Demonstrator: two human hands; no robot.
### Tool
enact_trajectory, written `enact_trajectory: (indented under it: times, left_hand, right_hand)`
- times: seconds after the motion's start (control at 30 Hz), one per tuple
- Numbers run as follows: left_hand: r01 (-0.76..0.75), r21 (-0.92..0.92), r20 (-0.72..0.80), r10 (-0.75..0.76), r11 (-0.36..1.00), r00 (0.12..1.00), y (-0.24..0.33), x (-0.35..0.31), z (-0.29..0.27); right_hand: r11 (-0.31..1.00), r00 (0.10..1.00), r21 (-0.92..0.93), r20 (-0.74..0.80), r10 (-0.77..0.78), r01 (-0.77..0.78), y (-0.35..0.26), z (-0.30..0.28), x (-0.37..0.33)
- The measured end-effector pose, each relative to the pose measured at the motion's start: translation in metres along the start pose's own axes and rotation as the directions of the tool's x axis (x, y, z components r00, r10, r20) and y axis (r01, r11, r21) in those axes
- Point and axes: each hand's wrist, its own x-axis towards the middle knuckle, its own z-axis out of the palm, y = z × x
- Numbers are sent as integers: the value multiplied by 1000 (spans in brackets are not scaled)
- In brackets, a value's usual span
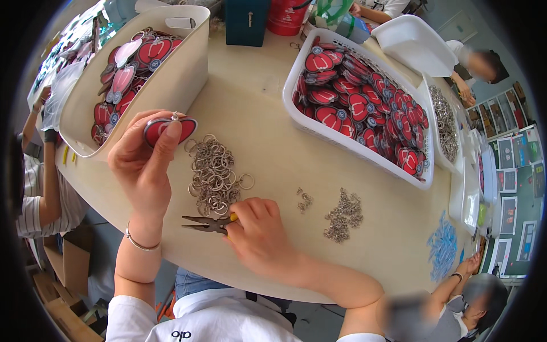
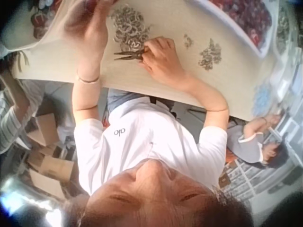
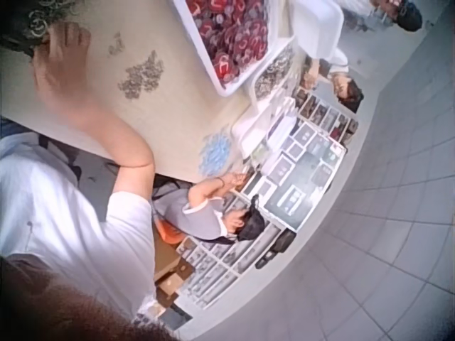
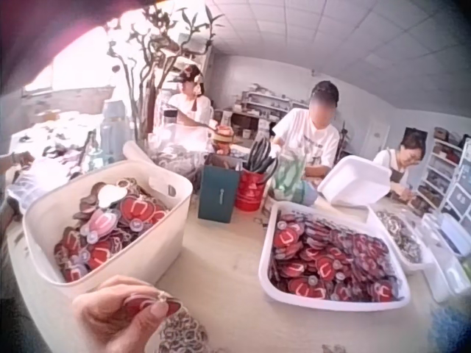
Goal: The person uses pliers to attach metal split rings to red heart-shaped keychains. They pick up a keychain, open a split ring with pliers, link it to the keychain, and close the ring. The process is repeated for multiple keychains, which are then placed into a white bin.
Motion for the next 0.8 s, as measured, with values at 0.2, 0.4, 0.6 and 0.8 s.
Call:
enact_trajectory:
  times: [0.2,0.4,0.6,0.8]
  left_hand:
    - [10,36,76,-13,999,997,-6,-4,6]
    - [52,61,96,-57,997,994,-10,-9,14]
    - [139,21,104,-141,990,985,-14,-11,17]
    - [248,108,403,-271,963,874,-15,-38,29]
  right_hand:
    - [975,996,-220,90,-8,27,-2,-3,2]
    - [850,996,-524,88,-11,56,-5,-9,-3]
    - [968,985,-222,104,140,-114,11,-40,-1]
    - [786,896,457,55,442,-416,6,-97,6]
